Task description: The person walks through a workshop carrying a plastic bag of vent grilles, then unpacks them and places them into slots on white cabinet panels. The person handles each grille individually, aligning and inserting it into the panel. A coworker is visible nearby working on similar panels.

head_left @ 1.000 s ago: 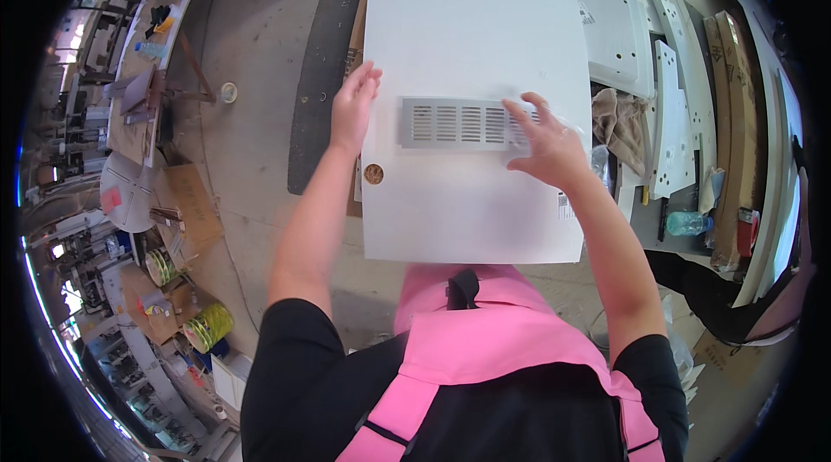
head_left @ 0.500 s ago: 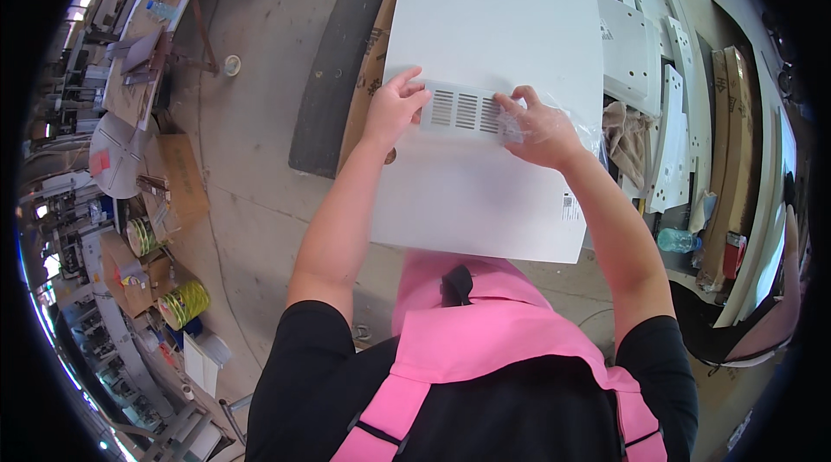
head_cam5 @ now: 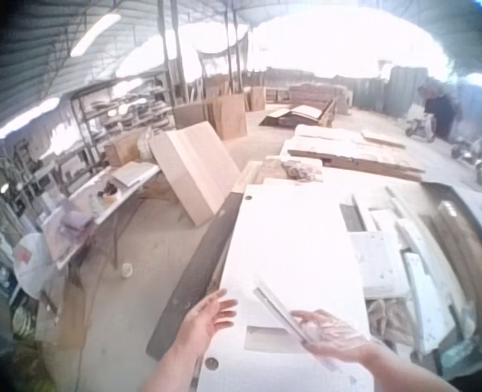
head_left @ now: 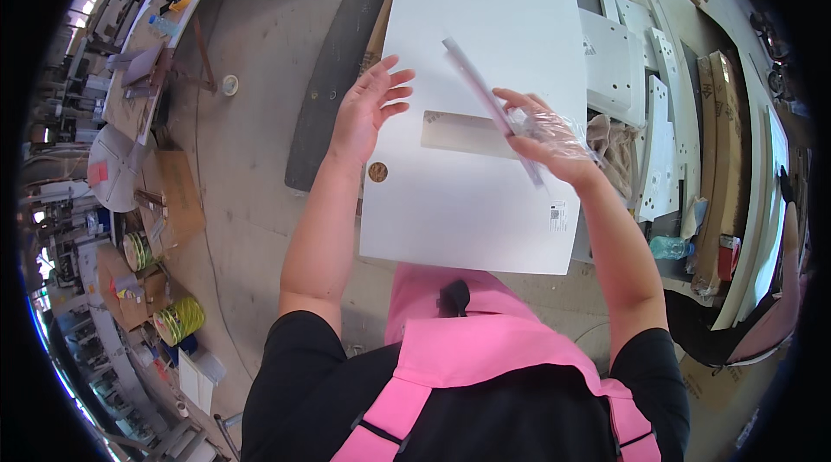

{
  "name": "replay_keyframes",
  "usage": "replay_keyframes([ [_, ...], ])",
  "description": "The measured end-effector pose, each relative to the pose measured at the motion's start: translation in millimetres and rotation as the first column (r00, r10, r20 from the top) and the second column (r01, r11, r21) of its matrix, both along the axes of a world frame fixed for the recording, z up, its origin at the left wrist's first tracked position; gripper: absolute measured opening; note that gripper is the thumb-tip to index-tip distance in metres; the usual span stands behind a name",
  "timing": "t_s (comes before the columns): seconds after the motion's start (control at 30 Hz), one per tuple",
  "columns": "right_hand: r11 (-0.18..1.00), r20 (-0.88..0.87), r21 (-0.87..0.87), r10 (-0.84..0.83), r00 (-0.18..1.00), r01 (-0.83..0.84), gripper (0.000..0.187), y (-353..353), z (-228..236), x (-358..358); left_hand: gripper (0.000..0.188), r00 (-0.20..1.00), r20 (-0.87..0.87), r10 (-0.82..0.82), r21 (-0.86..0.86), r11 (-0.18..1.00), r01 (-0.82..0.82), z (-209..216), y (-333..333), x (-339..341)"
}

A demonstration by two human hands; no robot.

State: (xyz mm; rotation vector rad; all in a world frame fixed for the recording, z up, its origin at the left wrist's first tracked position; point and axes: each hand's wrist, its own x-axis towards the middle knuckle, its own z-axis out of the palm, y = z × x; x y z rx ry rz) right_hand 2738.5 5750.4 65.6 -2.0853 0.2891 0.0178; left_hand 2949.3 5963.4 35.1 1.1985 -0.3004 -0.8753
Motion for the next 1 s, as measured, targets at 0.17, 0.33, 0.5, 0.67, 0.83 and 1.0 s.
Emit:
replay_keyframes([
  [0.17, 0.138, -0.165, 0.978, 0.053, 0.985, 0.157, 0.09, 17.3, 23.6, -39.4, 0.054, 0.97, 0.09, -0.225, -0.268, 0.933, 0.241, 42.1, -18.6, -37.4],
  [0.33, -0.185, -0.078, 0.98, 0.014, 0.997, 0.079, 0.098, 53.7, 20.2, -69.7, 0.049, 0.938, -0.005, -0.347, -0.386, 0.866, 0.319, 57.7, -28.3, -62.3],
  [0.5, -0.192, -0.115, 0.975, -0.015, 0.993, 0.11, 0.089, 66.1, 18.0, -95.3, 0.045, 0.933, -0.097, -0.347, -0.335, 0.894, 0.298, 61.1, -22.4, -82.6],
  [0.67, 0.052, -0.298, 0.952, -0.057, 0.953, 0.301, 0.076, 65.9, 24.5, -117.0, 0.044, 0.932, 0.06, -0.357, -0.342, 0.87, 0.355, 68.6, -16.5, -93.5],
  [0.83, 0.49, 0.016, 0.872, -0.067, 0.998, 0.019, 0.058, 69.4, 50.5, -120.6, 0.04, 0.931, 0.132, -0.341, -0.162, 0.919, 0.359, 71.4, -12.8, -101.8],
  [1.0, 0.691, -0.197, 0.667, -0.195, 0.961, 0.277, 0.035, 76.1, 72.2, -115.8, 0.043, 0.908, 0.111, -0.405, -0.275, 0.865, 0.42, 76.1, -7.0, -101.3],
])
